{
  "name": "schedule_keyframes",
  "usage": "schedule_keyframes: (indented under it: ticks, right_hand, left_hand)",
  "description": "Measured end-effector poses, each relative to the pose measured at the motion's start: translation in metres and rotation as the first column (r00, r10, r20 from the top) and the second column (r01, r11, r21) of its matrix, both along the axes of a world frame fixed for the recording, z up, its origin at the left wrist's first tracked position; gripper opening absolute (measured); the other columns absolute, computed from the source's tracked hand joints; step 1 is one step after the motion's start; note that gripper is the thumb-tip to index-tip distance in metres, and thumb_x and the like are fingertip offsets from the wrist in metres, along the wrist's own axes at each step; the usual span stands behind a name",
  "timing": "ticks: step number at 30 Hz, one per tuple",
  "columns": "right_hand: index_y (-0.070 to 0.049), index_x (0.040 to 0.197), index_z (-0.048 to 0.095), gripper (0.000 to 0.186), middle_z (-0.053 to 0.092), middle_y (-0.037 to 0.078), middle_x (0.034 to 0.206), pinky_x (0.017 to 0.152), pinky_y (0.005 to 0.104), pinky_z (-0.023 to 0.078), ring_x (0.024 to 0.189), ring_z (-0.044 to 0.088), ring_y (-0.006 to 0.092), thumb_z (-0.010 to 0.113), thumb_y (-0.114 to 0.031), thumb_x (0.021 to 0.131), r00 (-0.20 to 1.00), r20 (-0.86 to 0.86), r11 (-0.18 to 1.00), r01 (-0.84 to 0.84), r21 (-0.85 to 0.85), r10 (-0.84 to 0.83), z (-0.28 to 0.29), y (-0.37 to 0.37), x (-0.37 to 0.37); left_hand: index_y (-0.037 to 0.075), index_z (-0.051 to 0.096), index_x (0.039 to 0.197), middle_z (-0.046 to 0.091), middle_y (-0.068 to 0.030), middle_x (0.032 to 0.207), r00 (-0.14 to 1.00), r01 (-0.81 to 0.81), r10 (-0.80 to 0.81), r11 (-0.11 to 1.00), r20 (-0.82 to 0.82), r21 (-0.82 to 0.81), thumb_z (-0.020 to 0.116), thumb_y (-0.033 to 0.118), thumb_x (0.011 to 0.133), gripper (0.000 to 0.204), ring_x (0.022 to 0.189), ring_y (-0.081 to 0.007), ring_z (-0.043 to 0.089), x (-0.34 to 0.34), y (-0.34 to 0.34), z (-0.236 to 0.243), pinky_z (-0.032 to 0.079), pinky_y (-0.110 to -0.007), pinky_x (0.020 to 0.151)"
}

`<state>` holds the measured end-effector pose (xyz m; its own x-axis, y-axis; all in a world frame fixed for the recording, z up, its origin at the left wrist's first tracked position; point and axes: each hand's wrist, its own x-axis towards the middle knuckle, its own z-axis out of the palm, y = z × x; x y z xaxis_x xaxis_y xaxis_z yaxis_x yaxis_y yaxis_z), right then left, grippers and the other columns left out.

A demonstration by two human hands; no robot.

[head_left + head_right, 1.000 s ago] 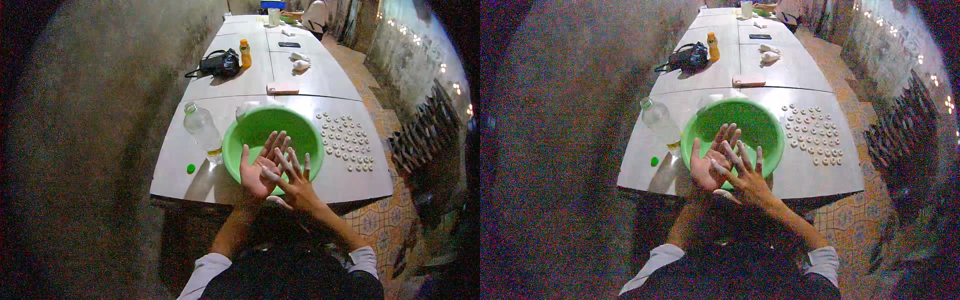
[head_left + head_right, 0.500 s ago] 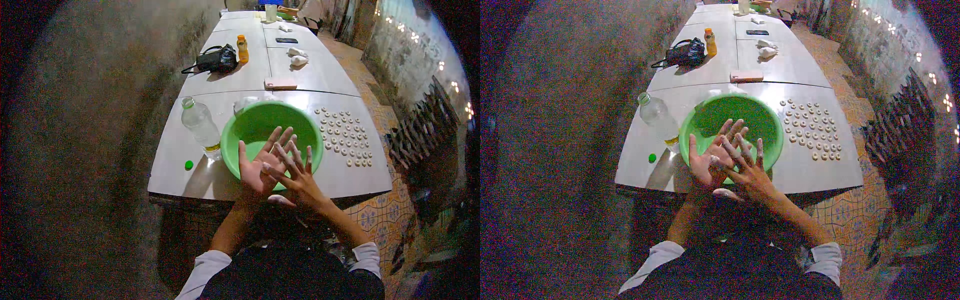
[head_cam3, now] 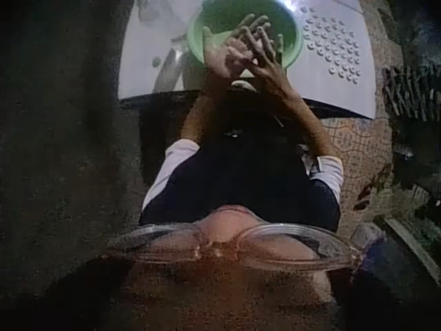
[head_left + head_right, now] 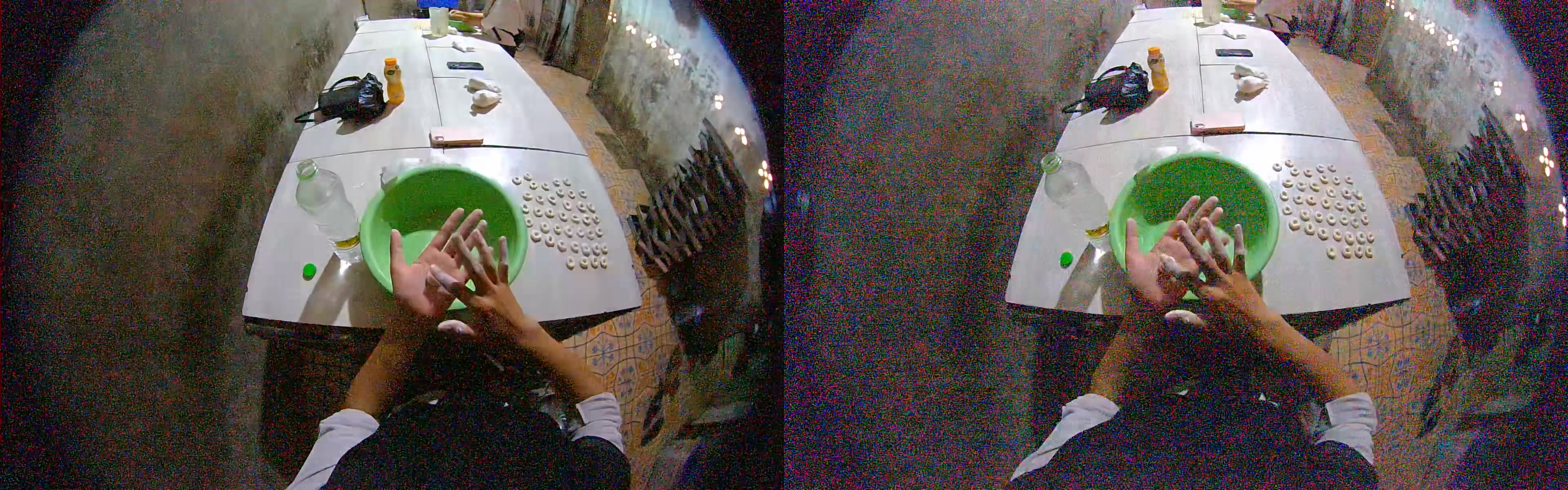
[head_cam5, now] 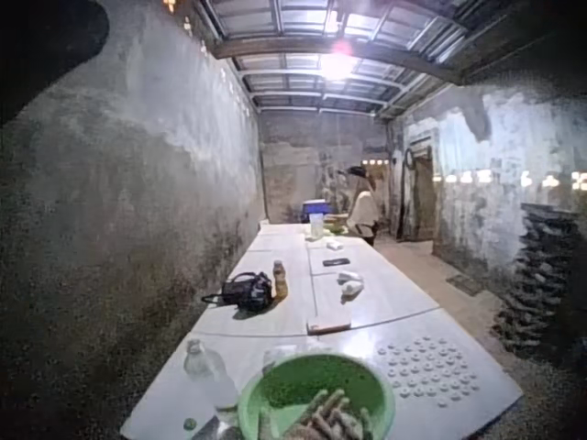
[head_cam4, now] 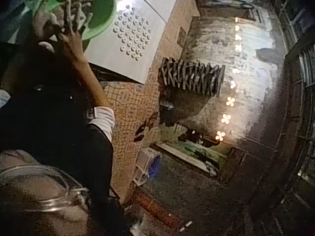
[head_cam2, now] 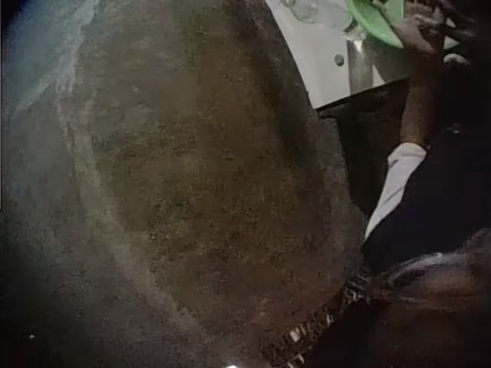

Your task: The person pinches dough from a bowl, rolls and shapes it into small rings by hand, and arranges them on the table.

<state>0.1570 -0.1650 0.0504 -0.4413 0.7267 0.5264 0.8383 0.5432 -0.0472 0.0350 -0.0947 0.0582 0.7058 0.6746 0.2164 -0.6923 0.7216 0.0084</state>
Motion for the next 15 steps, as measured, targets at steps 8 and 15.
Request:
schedule_keyframes:
  ticks: [8, 15]
  right_hand:
    - [-0.019, 0.129, 0.045, 0.072, 0.020, 0.019, 0.144, 0.103, 0.0623, 0.001, 0.134, 0.012, 0.0400, 0.057, -0.061, 0.072, 0.997, -0.058, 0.999, 0.045, 0.020, -0.044, 0.001, -0.003, -0.005]
    - [-0.022, 0.128, 0.045, 0.069, 0.022, 0.014, 0.144, 0.103, 0.0622, -0.001, 0.134, 0.013, 0.0376, 0.053, -0.063, 0.073, 0.990, -0.108, 0.996, 0.085, -0.016, -0.087, 0.011, -0.002, -0.005]
  left_hand:
    - [-0.001, 0.016, 0.139, 0.014, -0.0193, 0.146, 1.000, 0.023, -0.023, 1.000, 0.000, 0.014, 0.027, 0.070, 0.081, 0.092, 0.135, -0.0300, 0.015, 0.003, 0.003, -0.002, 0.013, -0.047, 0.109]
    - [0.001, 0.016, 0.139, 0.019, -0.0171, 0.145, 1.000, 0.026, -0.026, 1.000, 0.001, -0.017, 0.030, 0.073, 0.079, 0.095, 0.132, -0.0302, 0.023, 0.002, 0.003, 0.000, 0.017, -0.047, 0.108]
